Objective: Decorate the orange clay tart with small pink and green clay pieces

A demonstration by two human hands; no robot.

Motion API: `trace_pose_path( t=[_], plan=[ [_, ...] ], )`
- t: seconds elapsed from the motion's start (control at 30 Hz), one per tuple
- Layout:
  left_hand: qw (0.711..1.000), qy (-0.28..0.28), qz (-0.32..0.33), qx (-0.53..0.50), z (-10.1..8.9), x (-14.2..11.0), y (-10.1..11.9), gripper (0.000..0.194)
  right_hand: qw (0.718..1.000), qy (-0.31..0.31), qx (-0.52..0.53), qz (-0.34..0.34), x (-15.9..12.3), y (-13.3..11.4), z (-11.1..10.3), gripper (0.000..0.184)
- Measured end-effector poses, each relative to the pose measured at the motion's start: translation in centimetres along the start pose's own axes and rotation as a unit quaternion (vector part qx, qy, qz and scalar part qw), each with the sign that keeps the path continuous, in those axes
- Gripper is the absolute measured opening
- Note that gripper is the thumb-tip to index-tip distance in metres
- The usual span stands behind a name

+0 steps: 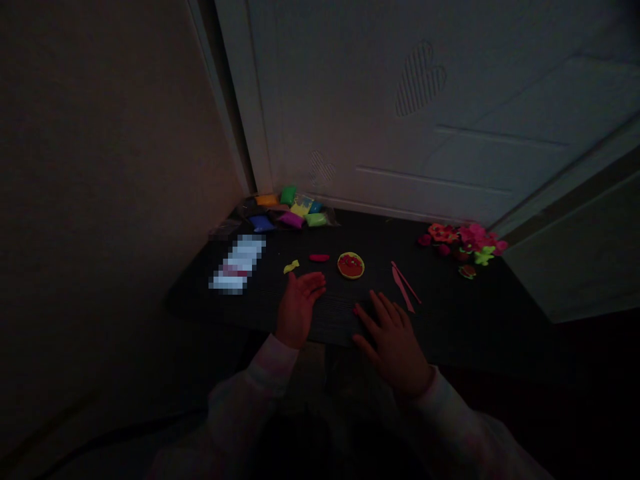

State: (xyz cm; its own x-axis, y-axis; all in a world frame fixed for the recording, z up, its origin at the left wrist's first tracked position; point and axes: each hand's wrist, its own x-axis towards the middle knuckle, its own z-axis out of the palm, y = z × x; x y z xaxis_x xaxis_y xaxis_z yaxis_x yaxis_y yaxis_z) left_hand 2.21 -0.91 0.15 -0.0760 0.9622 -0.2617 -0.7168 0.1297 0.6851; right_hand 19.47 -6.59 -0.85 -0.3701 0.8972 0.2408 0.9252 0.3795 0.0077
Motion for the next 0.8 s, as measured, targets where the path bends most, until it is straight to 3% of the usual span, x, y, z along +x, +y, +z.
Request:
trace_pose_path(
  t=[0.33, 0.53, 0.7, 0.8],
  plan=[
    [1.000, 0.003, -0.007, -0.005, 0.27, -0.16, 0.30, 0.049, 1.000, -0.009, 0.004, -0.026, -0.01, 0.21, -0.22, 0.049],
    [1.000, 0.001, -0.002, -0.007, 0.18, -0.18, 0.21, 0.048, 0.999, 0.013, -0.013, 0.030, 0.23, 0.30, -0.03, 0.043],
    [1.000, 0.002, -0.004, 0.000, 0.04, -0.03, 0.13, 0.049, 1.000, 0.002, -0.004, -0.011, 0.23, 0.33, 0.01, 0.042],
    [1.000, 0.004, -0.006, 0.005, -0.02, 0.00, 0.16, 0.049, 1.000, 0.013, -0.011, 0.011, 0.32, 0.46, -0.02, 0.042]
  ],
)
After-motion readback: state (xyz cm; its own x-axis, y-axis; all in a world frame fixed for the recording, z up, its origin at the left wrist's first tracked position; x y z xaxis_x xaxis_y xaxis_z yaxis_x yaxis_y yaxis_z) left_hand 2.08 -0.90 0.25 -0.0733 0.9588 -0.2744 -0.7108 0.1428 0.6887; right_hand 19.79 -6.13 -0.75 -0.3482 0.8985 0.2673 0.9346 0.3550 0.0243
